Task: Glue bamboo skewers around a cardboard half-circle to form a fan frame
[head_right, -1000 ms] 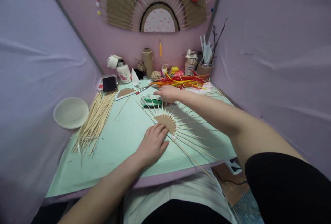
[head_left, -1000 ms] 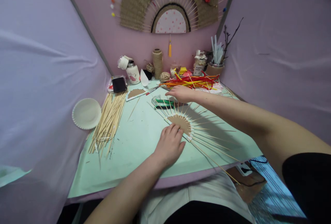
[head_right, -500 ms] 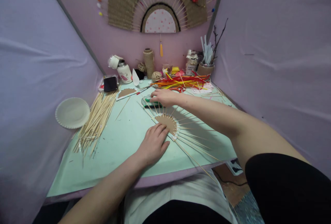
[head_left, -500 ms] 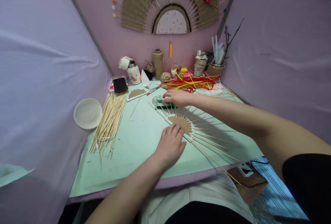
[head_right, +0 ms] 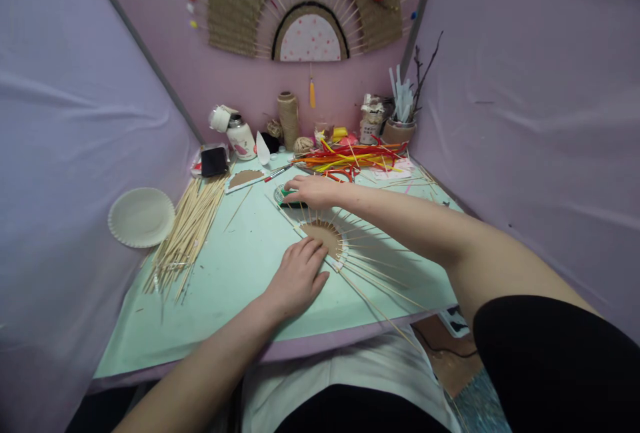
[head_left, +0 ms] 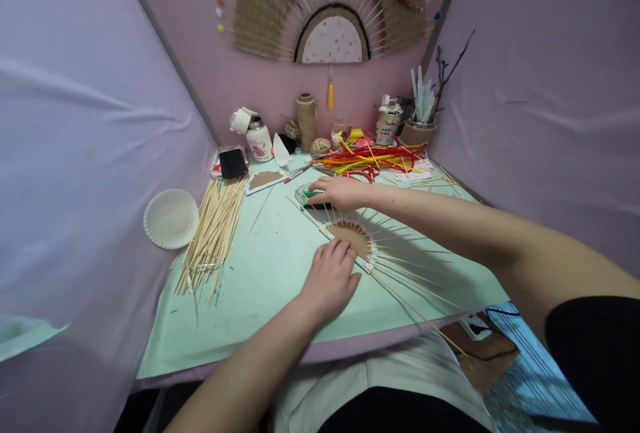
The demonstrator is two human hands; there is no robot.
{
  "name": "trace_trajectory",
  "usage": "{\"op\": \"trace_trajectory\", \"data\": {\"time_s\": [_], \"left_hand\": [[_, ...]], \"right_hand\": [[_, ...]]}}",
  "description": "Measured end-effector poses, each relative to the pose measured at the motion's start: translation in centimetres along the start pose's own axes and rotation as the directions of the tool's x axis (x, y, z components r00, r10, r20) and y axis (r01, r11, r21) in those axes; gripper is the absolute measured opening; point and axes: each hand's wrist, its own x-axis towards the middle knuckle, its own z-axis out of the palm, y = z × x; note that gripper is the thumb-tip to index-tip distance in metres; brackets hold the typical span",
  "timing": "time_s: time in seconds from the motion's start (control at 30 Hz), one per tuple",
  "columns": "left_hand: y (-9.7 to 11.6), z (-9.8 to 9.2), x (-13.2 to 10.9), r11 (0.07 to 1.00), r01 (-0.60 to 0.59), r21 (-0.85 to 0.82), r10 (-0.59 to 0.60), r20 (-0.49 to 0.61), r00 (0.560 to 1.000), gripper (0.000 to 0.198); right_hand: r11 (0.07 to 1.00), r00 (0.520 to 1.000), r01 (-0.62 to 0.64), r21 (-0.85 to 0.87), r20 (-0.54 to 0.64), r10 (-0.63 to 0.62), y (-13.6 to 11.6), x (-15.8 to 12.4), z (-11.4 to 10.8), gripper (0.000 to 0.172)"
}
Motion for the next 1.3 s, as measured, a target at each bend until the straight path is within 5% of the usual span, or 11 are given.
{"op": "trace_trajectory", "data": {"time_s": [0.47, 0.63, 0.87, 1.3], "left_hand": [[0.0, 0.1, 0.0, 1.0, 0.004, 0.001, -0.004, -0.006, 1.0, 0.044], [0.0, 0.2, 0.0, 1.0, -0.003, 0.008, 0.003, -0.015, 1.0, 0.043], [0.1, 0.2, 0.0, 1.0, -0.001, 0.004, 0.001, -0.023, 1.0, 0.041], [0.1, -0.1, 0.0, 1.0, -0.001, -0.001, 0.001, 0.005, 1.0, 0.045]], "right_hand": [[0.999, 0.999, -0.036, 0.001, 0.031, 0.036, -0.1, 0.3, 0.0, 0.049], [0.997, 0.995, -0.066, 0.029, -0.069, 0.068, -0.9, -0.5, -0.5, 0.053], [0.981, 0.977, 0.009, 0.193, -0.211, 0.033, -3.1, -2.0, -0.9, 0.027], [0.983, 0.984, -0.072, 0.171, -0.147, 0.097, -5.1, -1.7, -1.1, 0.026]]}}
